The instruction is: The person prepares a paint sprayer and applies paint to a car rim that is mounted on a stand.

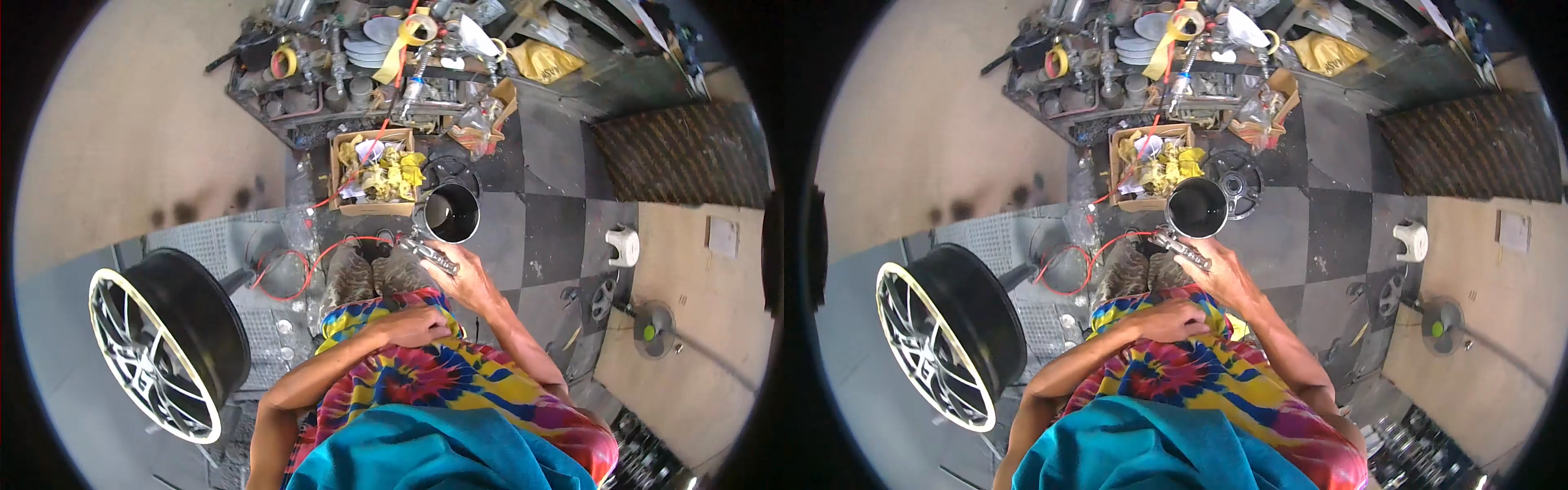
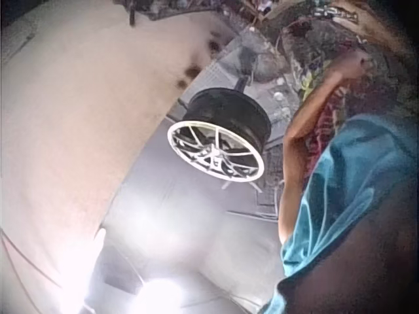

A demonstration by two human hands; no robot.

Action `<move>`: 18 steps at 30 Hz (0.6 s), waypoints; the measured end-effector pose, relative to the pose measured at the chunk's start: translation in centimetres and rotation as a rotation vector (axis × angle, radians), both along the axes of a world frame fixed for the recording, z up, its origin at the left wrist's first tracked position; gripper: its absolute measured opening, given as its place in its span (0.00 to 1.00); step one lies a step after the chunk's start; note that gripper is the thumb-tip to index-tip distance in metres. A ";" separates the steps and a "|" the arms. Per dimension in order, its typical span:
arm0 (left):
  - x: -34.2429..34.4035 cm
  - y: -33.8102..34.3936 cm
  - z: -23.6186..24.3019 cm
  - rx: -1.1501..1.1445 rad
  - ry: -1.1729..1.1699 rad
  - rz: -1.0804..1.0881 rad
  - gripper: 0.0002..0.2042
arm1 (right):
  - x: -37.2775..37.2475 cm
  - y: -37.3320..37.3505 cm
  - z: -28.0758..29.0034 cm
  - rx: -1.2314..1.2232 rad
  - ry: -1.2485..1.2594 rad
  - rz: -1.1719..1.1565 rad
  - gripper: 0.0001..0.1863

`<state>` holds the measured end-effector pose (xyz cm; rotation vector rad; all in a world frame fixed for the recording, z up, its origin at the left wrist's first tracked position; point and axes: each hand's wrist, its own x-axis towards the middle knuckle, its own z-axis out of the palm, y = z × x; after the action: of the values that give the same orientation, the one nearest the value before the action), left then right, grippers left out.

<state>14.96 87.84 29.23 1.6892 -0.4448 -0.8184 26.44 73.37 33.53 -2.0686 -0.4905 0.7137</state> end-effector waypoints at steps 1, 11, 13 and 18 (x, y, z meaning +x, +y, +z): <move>0.5 1.4 0.4 0.001 -0.007 -0.022 0.17 | 0.0 0.5 0.3 0.011 -0.020 0.012 0.22; 0.6 16.7 1.5 0.141 0.276 0.340 0.16 | -2.9 3.5 0.4 -0.025 -0.054 -0.121 0.22; 0.9 18.8 1.4 0.229 0.175 0.398 0.15 | -3.1 4.4 0.8 -0.079 -0.094 -0.112 0.22; 1.6 20.6 0.8 0.417 -0.034 0.491 0.14 | -4.4 5.5 0.8 -0.049 -0.092 -0.147 0.22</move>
<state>16.52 108.41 30.01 2.0809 0.1363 -0.5387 22.02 78.83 34.28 -2.1652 -0.3711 0.5506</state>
